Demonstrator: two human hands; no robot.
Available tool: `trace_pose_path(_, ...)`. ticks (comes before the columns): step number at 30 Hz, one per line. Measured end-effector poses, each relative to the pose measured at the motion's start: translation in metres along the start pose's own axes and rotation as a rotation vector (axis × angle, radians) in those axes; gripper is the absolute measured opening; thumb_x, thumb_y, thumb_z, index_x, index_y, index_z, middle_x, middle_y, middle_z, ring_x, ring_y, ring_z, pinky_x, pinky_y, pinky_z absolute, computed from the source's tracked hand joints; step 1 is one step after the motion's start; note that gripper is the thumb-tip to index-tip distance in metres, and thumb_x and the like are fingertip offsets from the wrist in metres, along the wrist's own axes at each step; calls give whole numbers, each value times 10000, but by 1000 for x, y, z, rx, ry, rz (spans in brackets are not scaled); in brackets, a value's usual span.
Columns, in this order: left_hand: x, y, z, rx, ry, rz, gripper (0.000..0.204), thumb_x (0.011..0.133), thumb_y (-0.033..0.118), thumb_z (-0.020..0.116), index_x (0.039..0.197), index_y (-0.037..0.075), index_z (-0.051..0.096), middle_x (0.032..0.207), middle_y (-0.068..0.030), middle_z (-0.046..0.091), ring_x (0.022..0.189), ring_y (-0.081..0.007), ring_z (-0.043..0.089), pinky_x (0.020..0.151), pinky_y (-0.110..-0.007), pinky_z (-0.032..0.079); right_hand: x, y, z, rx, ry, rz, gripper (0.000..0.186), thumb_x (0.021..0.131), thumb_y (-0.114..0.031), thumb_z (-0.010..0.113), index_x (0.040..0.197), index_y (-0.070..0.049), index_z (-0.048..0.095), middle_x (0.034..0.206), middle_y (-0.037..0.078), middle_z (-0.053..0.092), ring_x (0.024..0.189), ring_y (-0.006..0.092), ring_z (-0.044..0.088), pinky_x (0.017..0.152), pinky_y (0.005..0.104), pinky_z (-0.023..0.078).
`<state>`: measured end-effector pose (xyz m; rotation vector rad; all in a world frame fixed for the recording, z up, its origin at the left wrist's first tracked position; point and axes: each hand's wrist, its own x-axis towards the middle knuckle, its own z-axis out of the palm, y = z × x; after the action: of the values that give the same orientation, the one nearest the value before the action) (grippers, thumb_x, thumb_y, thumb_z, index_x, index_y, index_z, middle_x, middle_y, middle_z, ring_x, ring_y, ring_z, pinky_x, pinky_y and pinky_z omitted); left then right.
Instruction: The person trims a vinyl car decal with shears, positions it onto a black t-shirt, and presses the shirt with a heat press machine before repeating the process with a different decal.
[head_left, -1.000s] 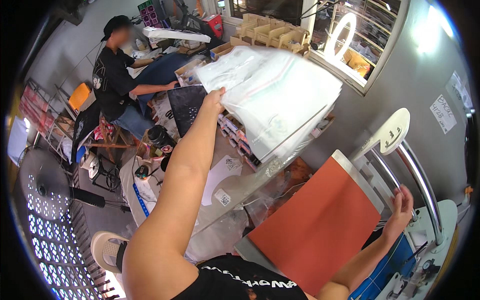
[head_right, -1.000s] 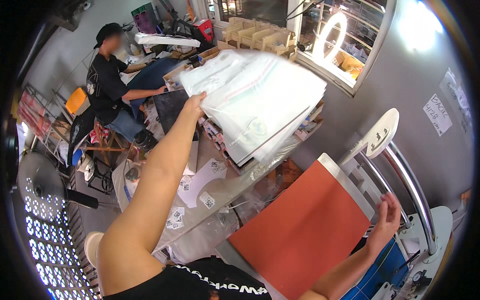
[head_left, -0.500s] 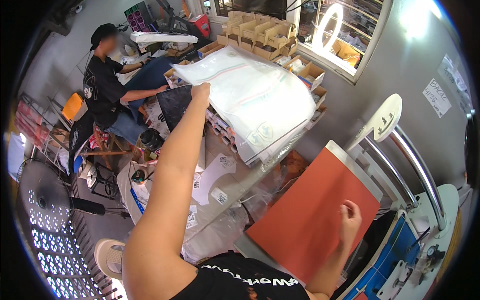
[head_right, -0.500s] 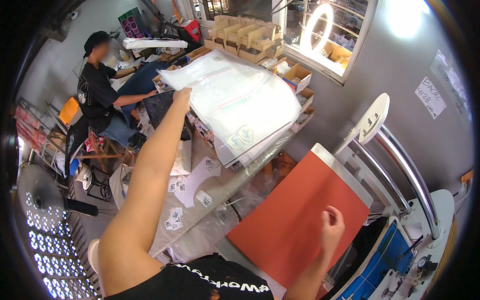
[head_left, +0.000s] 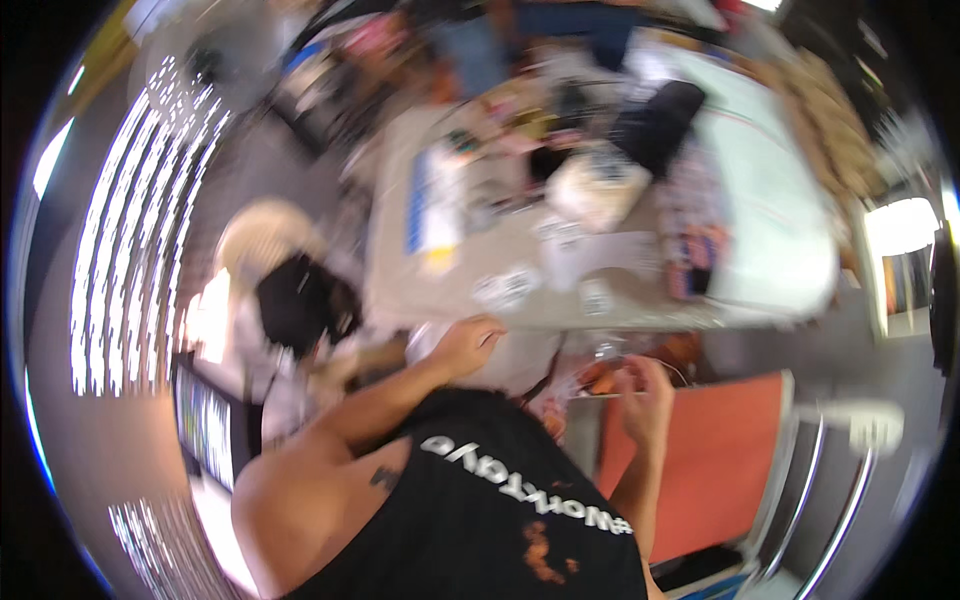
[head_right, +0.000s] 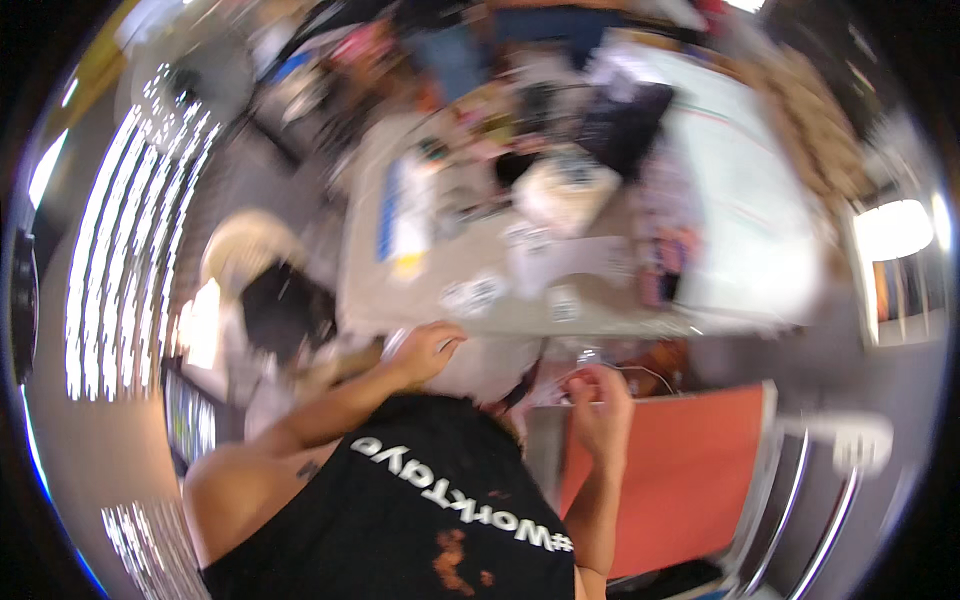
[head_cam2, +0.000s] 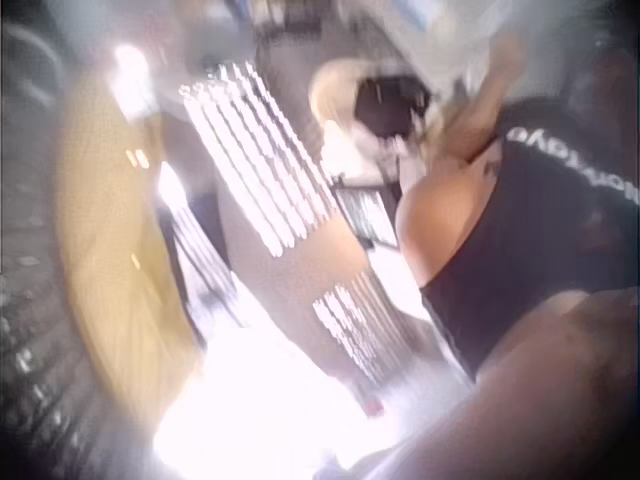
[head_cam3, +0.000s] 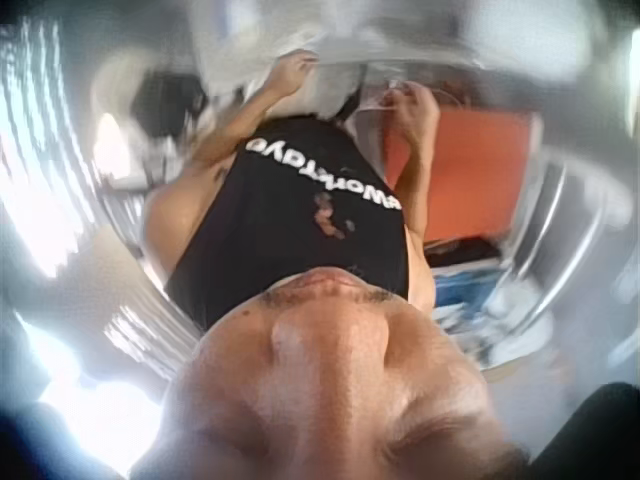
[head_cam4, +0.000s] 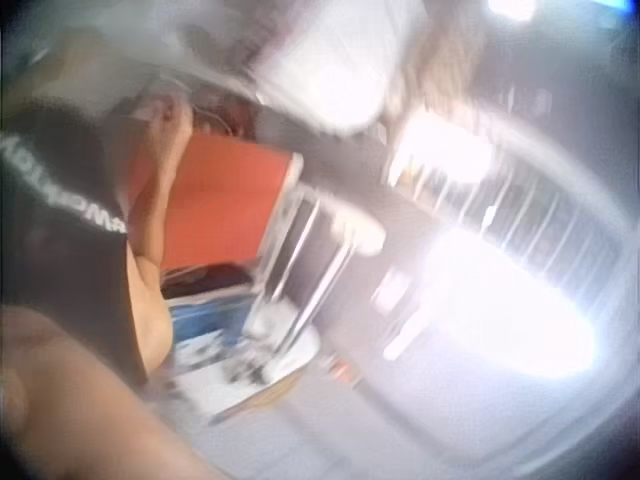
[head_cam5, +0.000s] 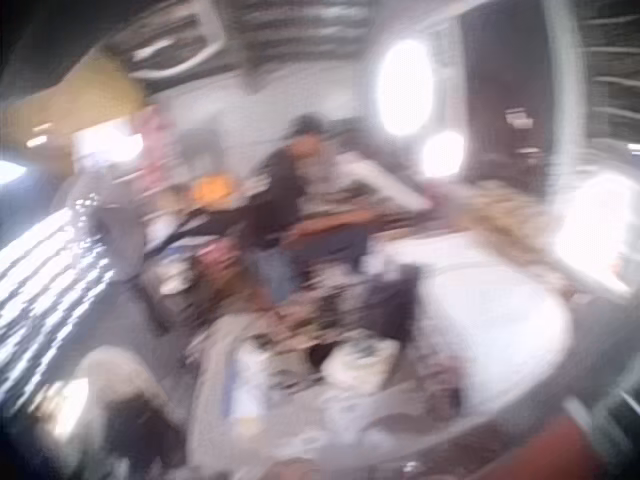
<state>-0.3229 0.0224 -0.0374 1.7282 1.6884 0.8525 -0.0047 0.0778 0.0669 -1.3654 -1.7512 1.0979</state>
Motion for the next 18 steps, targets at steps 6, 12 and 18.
trace_pose_path(6, -141, -125, -80, -51, 319, -464, 187, 864, 60, 598, 1025, 0, 673, 1023, -198, 680, 1008, -354, 654, 899, -418, 514, 29, -28, 105, -251, -366, -119, 245, 857, -54, 692, 1085, 28, 655, 939, 154, 679, 872, 258, 678, 773, 357, 534)
trace_pose_path(12, -254, -317, -155, 237, 1080, -732, 191, 795, 33, 652, 975, -7, 701, 942, -194, 698, 862, -350, 671, 803, -400, 534, 40, -90, 229, -356, -636, -186, 276, 847, -99, 704, 1100, 4, 658, 992, 164, 681, 895, 305, 675, 796, 387, 533)
trace_pose_path(18, -362, -392, -236, 175, 1032, -1313, 441, 885, 287, 664, 1180, -40, 649, 1120, -215, 690, 1064, -337, 658, 948, -392, 491, 22, -102, 362, -332, -1009, -250, 287, 854, -135, 693, 1101, 6, 657, 1011, 175, 684, 928, 305, 679, 818, 382, 534)
